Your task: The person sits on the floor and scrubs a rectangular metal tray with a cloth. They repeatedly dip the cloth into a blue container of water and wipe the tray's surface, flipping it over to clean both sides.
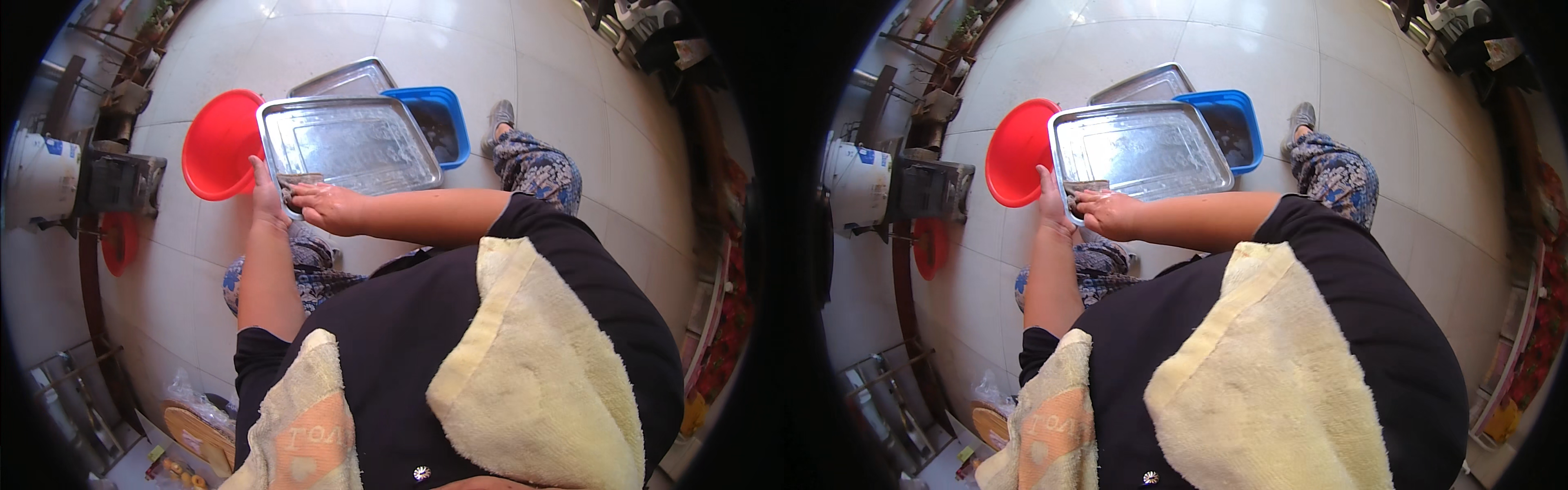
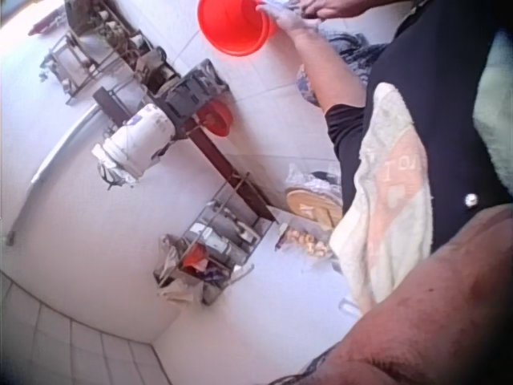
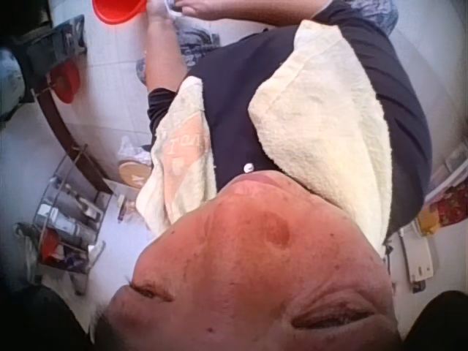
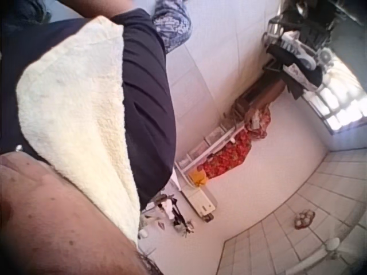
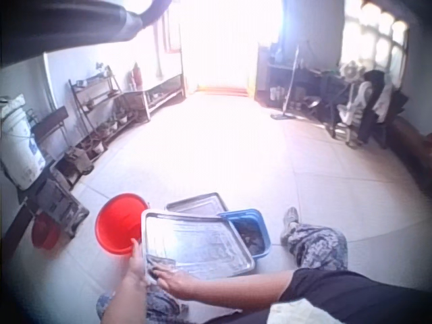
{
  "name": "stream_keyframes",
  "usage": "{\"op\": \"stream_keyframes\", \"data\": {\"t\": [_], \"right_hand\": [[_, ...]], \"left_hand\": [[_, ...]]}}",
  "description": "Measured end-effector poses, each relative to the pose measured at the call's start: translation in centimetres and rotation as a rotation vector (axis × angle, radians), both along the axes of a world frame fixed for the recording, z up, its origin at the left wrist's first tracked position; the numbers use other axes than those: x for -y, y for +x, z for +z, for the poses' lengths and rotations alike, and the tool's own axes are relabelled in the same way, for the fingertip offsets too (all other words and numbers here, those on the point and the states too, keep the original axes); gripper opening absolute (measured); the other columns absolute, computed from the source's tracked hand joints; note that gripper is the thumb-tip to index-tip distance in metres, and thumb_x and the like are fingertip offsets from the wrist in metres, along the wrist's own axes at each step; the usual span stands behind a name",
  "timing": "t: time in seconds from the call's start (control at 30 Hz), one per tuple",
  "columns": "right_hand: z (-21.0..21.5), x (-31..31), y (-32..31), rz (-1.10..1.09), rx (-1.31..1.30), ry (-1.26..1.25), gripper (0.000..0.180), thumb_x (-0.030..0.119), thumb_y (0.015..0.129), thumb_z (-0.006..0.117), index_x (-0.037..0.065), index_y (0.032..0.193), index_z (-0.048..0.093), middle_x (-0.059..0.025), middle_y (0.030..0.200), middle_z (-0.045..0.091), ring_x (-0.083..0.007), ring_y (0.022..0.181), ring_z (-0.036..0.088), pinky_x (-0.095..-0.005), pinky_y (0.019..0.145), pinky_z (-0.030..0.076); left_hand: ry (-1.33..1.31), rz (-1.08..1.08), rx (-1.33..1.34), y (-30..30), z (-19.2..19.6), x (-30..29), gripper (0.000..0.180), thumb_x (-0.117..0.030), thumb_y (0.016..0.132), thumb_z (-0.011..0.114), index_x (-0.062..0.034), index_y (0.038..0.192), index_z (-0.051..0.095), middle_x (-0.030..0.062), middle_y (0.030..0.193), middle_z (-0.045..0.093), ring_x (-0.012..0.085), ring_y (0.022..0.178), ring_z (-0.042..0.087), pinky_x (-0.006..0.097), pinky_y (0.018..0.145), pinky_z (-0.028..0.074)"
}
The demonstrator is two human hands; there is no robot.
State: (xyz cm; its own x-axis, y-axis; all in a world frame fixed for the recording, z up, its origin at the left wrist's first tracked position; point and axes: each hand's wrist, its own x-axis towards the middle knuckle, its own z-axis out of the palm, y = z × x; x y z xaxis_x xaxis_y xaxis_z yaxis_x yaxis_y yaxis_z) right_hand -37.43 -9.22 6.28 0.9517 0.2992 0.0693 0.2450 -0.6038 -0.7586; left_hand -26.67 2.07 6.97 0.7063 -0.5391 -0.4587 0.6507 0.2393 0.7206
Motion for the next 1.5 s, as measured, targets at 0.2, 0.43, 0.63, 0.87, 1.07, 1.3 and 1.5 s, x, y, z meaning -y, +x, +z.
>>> {"op": "stream_keyframes", "data": {"t": [0.2, 0.43, 0.63, 0.87, 1.07, 1.3, 1.5], "right_hand": [[-5.4, 3.0, 10.3, -0.031, 0.508, -0.378, 0.035, 0.012, 0.087, 0.043, -0.005, 0.114, 0.054, -0.0235, 0.125, 0.052, -0.0372, 0.124, 0.044, -0.0412, 0.104, 0.037], [-2.6, 2.9, 11.1, -0.31, 0.186, -0.235, 0.023, 0.015, 0.089, 0.046, 0.006, 0.103, 0.061, -0.0119, 0.117, 0.062, -0.0308, 0.108, 0.059, -0.0368, 0.088, 0.05], [-0.4, -0.6, -1.7, -0.258, 0.257, 0.128, 0.015, 0.006, 0.079, 0.064, 0.011, 0.093, 0.066, -0.0106, 0.108, 0.065, -0.0282, 0.105, 0.061, -0.0368, 0.088, 0.05], [-2.6, 3.3, 11.3, -0.62, 0.191, 0.251, 0.012, 0.01, 0.078, 0.062, 0.008, 0.09, 0.063, -0.0156, 0.092, 0.064, -0.0358, 0.089, 0.061, -0.0406, 0.078, 0.05], [-3.8, 5.4, 18.6, -1.217, -0.137, 0.229, 0.02, 0.01, 0.073, 0.069, 0.005, 0.09, 0.062, -0.0158, 0.091, 0.066, -0.0329, 0.089, 0.064, -0.0395, 0.079, 0.051], [-3.8, 5.1, 15.9, -0.736, 0.295, 0.032, 0.012, 0.007, 0.081, 0.058, 0.01, 0.089, 0.066, -0.0143, 0.09, 0.061, -0.0344, 0.088, 0.059, -0.0425, 0.079, 0.049], [-10.6, 14.0, 10.2, -1.343, -0.17, -0.152, 0.017, 0.013, 0.088, 0.048, 0.006, 0.086, 0.063, -0.0226, 0.089, 0.063, -0.0405, 0.084, 0.061, -0.0472, 0.075, 0.049]], "left_hand": [[0.387, 0.041, 0.387, -1.2, 0.8, 0.4, 0.057, -0.037, 0.1, 0.04, -0.0014, 0.143, 0.027, 0.0139, 0.136, 0.044, 0.0229, 0.123, 0.043, 0.033, 0.101, 0.035], [0.335, 0.039, 0.548, -0.7, -1.8, -0.2, 0.052, -0.03, 0.101, 0.039, 0.0012, 0.141, 0.03, 0.0136, 0.135, 0.046, 0.0206, 0.121, 0.045, 0.031, 0.1, 0.036], [0.297, 0.147, 0.304, -1.5, 1.1, 0.4, 0.055, -0.038, 0.102, 0.032, 0.0012, 0.141, 0.031, 0.0132, 0.138, 0.044, 0.0228, 0.123, 0.045, 0.032, 0.102, 0.037], [0.376, 0.072, 0.312, -1.6, 0.6, 0.5, 0.052, -0.032, 0.102, 0.035, -0.0037, 0.145, 0.027, 0.0139, 0.142, 0.038, 0.0219, 0.127, 0.04, 0.031, 0.103, 0.034], [0.231, 0.1, 0.377, -0.3, -1.9, 0.4, 0.046, -0.024, 0.102, 0.032, -0.0015, 0.142, 0.031, 0.0101, 0.132, 0.048, 0.017, 0.115, 0.049, 0.029, 0.096, 0.04], [0.297, 0.047, 0.475, -0.7, -0.1, 0.4, 0.04, -0.01, 0.099, 0.038, 0.0012, 0.137, 0.036, 0.0116, 0.128, 0.052, 0.0166, 0.112, 0.051, 0.029, 0.094, 0.04], [0.254, 0.083, 0.49, -1.5, 0.2, 1.0, 0.04, -0.009, 0.099, 0.037, 0.0005, 0.138, 0.036, 0.0106, 0.128, 0.051, 0.0155, 0.111, 0.051, 0.028, 0.095, 0.04]]}}
